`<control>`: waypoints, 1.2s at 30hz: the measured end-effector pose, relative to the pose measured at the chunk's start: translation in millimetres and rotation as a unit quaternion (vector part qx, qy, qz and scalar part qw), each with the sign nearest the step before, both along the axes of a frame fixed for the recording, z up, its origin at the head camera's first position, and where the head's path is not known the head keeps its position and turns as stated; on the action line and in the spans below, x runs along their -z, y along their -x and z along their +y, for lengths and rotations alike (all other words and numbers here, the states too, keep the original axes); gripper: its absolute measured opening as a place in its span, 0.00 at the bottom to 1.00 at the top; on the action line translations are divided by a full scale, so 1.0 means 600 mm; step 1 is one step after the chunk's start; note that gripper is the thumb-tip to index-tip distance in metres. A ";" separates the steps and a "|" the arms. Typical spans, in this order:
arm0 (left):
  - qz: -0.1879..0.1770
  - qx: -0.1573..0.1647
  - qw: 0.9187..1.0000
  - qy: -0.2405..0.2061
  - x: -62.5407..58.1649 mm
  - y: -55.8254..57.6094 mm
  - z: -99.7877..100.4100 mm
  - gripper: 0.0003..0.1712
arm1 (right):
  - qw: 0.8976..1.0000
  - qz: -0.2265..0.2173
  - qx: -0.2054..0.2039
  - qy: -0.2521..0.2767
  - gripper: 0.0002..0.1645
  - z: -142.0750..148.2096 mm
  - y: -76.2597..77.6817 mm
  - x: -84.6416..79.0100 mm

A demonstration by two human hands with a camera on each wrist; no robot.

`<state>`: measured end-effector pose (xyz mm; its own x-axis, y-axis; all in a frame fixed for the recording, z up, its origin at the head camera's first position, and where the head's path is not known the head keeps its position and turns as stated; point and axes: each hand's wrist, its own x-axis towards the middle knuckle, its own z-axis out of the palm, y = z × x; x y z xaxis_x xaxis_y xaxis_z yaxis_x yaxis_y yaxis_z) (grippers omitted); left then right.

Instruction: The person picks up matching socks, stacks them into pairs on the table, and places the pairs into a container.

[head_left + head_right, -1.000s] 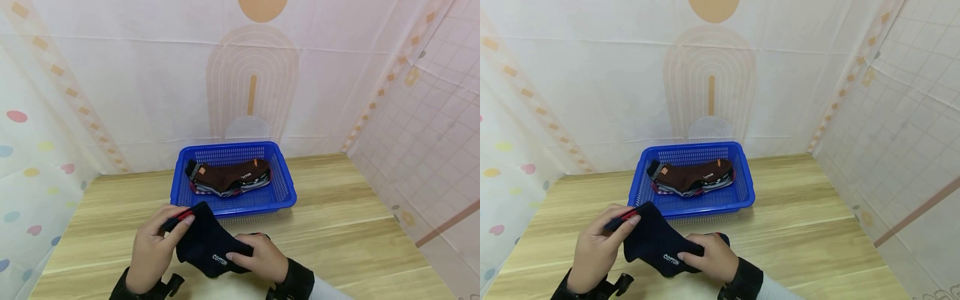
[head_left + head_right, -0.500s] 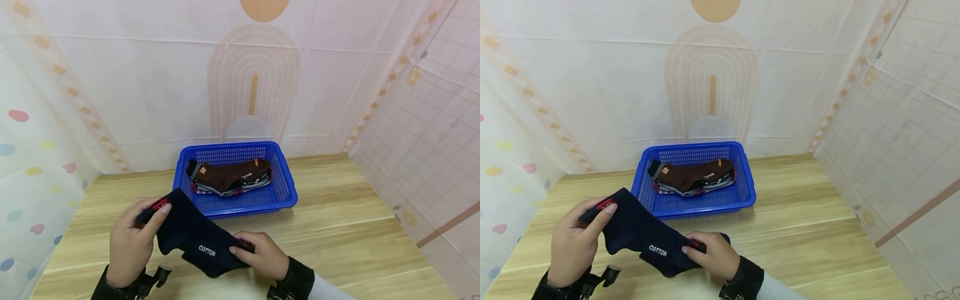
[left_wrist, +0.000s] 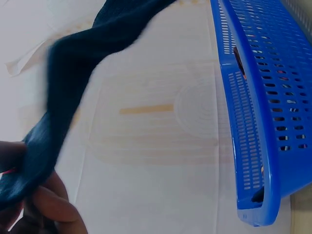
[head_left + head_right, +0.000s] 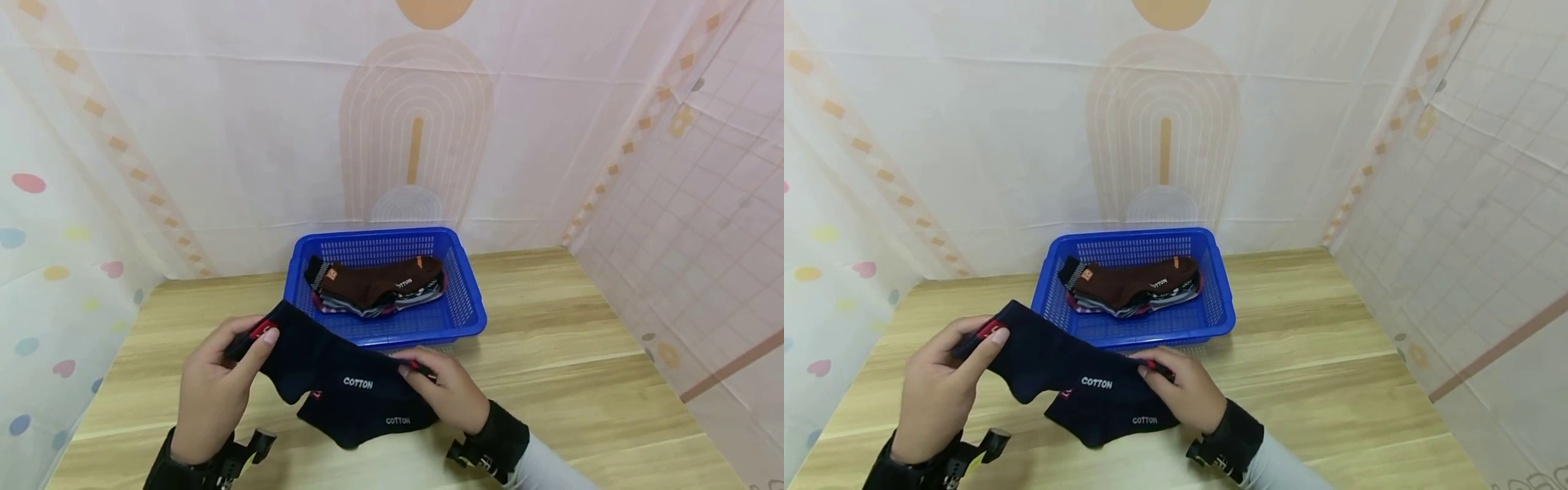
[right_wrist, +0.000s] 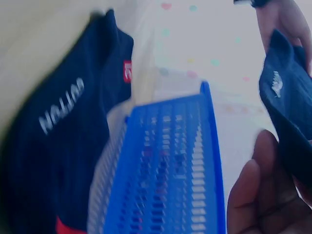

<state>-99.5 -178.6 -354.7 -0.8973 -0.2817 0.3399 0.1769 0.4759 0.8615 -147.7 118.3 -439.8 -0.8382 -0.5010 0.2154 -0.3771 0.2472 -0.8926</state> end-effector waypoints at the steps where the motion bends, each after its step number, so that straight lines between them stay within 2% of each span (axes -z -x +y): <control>1: -0.009 0.005 1.000 0.016 0.001 0.001 -0.001 0.10 | 1.000 0.007 0.006 -0.002 0.15 0.004 0.003 -0.003; 5: -0.056 0.034 0.995 0.076 0.011 0.003 -0.008 0.14 | 1.000 0.010 0.020 -0.013 0.16 0.017 0.011 -0.014; 9: -0.116 0.074 0.983 0.120 0.030 0.005 -0.015 0.18 | 0.999 -0.010 0.032 -0.033 0.14 0.029 0.014 -0.016; 16: -0.214 0.158 0.958 0.111 0.076 0.012 -0.023 0.17 | 0.995 -0.039 0.017 -0.089 0.11 0.043 0.013 0.007; 21: -0.253 0.211 0.938 0.106 0.111 0.030 -0.028 0.15 | 0.993 -0.053 0.004 -0.102 0.11 0.042 0.021 0.024; 25: -0.269 0.229 0.931 0.091 0.138 0.042 -0.031 0.16 | 0.990 -0.084 -0.009 -0.110 0.11 0.042 0.026 0.035; 30: -0.272 0.239 0.929 0.081 0.168 0.050 -0.029 0.16 | 0.985 -0.125 -0.009 -0.118 0.10 0.044 0.030 0.050; 33: -0.278 0.230 0.928 0.090 0.182 0.054 -0.024 0.15 | 0.983 -0.121 -0.008 -0.138 0.08 0.045 0.031 0.057; 36: -0.281 0.209 0.929 0.123 0.192 0.056 -0.019 0.12 | 0.982 -0.088 -0.004 -0.167 0.07 0.047 0.034 0.064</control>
